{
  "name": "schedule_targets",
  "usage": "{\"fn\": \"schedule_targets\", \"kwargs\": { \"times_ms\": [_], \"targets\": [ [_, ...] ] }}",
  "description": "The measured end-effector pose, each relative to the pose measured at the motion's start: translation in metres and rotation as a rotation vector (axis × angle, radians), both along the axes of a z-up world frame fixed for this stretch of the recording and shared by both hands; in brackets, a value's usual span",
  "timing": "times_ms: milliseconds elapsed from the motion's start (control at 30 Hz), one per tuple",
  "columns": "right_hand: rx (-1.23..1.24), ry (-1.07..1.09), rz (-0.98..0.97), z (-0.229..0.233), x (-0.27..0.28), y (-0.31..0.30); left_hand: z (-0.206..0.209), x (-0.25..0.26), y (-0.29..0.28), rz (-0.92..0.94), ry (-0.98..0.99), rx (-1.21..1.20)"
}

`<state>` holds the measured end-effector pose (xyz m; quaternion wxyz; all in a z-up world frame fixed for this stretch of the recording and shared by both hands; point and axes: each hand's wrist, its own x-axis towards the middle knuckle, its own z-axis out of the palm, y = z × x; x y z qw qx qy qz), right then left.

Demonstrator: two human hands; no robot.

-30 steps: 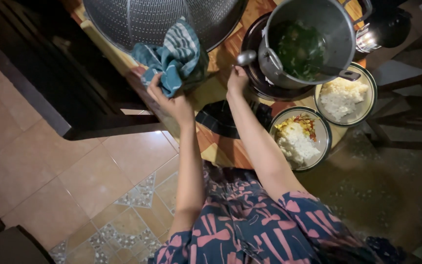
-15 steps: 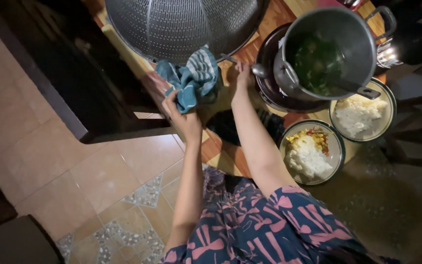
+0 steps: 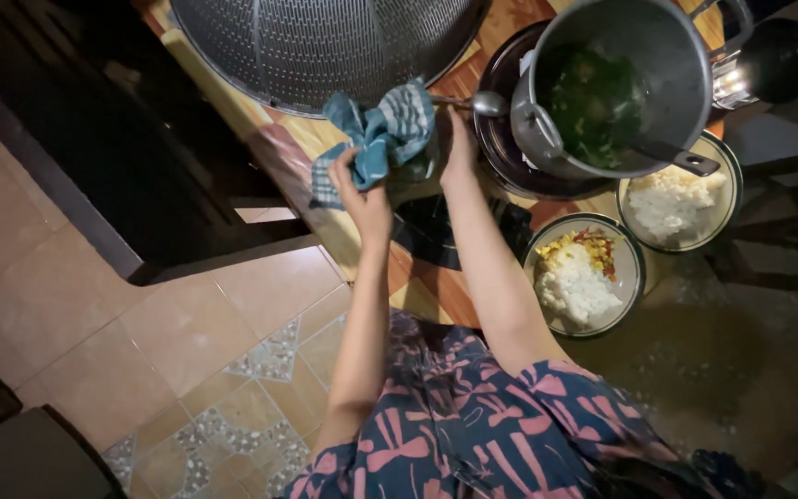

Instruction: The person serves rice and food onto a plate and cleans the table and chair.

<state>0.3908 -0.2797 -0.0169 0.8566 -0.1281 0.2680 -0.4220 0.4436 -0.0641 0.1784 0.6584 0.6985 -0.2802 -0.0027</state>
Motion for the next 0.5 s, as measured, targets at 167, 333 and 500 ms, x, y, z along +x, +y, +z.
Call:
{"fn": "schedule_targets", "kwargs": {
  "times_ms": [167, 333, 500],
  "targets": [
    [-0.139, 0.063, 0.347, 0.096, -0.033, 0.039, -0.007, 0.011, -0.007, -0.235, 0.346, -0.268],
    [-0.689, 0.540, 0.414, 0.097, -0.057, 0.045, 0.007, 0.021, 0.000, -0.114, 0.260, -0.268],
    [-1.192, 1.740, 1.128, 0.194, -0.069, 0.104, 0.021, 0.018, 0.011, 0.168, 0.009, -0.158]
  ]
}}
